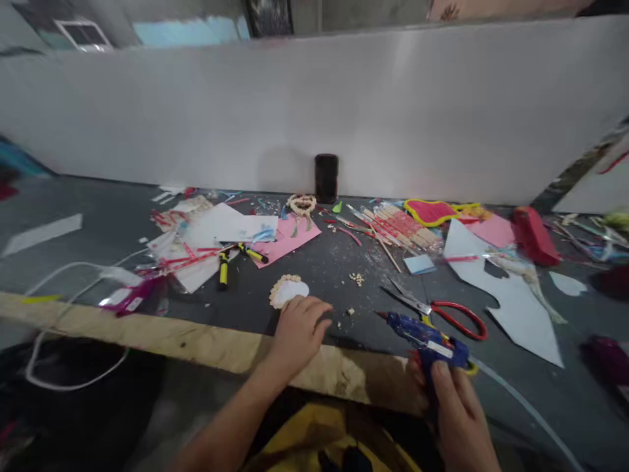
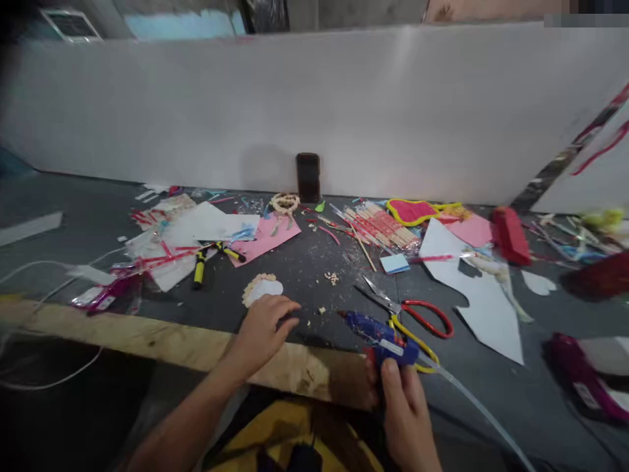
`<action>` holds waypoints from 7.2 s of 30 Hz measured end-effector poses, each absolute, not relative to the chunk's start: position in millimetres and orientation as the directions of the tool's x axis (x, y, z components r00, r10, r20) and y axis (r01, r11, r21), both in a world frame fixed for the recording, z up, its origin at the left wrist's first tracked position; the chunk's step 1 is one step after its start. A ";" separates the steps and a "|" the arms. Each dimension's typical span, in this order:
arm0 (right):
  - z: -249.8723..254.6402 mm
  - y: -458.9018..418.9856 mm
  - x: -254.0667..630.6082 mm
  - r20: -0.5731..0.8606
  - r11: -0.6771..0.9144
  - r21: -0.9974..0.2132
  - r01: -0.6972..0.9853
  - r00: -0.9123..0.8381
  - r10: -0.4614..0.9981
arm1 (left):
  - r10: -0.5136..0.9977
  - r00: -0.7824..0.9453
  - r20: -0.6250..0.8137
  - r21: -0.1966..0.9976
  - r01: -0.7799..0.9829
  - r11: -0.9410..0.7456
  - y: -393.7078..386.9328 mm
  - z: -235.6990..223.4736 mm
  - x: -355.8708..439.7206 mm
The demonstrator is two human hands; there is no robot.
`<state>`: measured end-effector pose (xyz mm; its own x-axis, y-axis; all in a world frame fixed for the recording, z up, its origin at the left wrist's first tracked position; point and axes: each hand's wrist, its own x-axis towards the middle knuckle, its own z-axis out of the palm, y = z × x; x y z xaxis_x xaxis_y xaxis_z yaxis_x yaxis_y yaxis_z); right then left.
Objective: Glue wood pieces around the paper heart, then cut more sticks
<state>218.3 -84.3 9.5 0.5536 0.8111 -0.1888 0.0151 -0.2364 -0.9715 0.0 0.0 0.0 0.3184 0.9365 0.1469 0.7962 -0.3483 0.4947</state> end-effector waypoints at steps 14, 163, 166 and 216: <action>3.5 -87.2 231.3 -0.438 -0.373 -0.738 -0.562 -0.021 0.899 | 0.930 0.342 0.137 0.510 0.780 -0.362 1.9 -5.1 3.9; 47.5 -65.8 268.7 0.575 0.602 -0.221 0.767 -0.396 0.716 | 0.847 0.460 -0.265 0.894 -0.211 0.395 -41.4 24.3 55.9; 50.1 -64.3 268.7 0.584 0.600 -0.198 0.775 -0.399 0.707 | 0.849 0.443 -0.288 0.892 -0.197 0.406 -41.2 25.8 56.0; -4.1 -70.8 241.6 0.300 0.220 -0.895 0.389 0.156 0.941 | 0.742 0.608 -0.284 0.910 -0.075 0.409 -33.2 8.4 91.1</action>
<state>241.6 -70.8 -4.1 0.1565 0.9412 0.2996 0.3886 0.2202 -0.8947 91.1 -33.2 8.4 0.6080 0.7415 -0.2836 -0.0745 0.4090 0.9095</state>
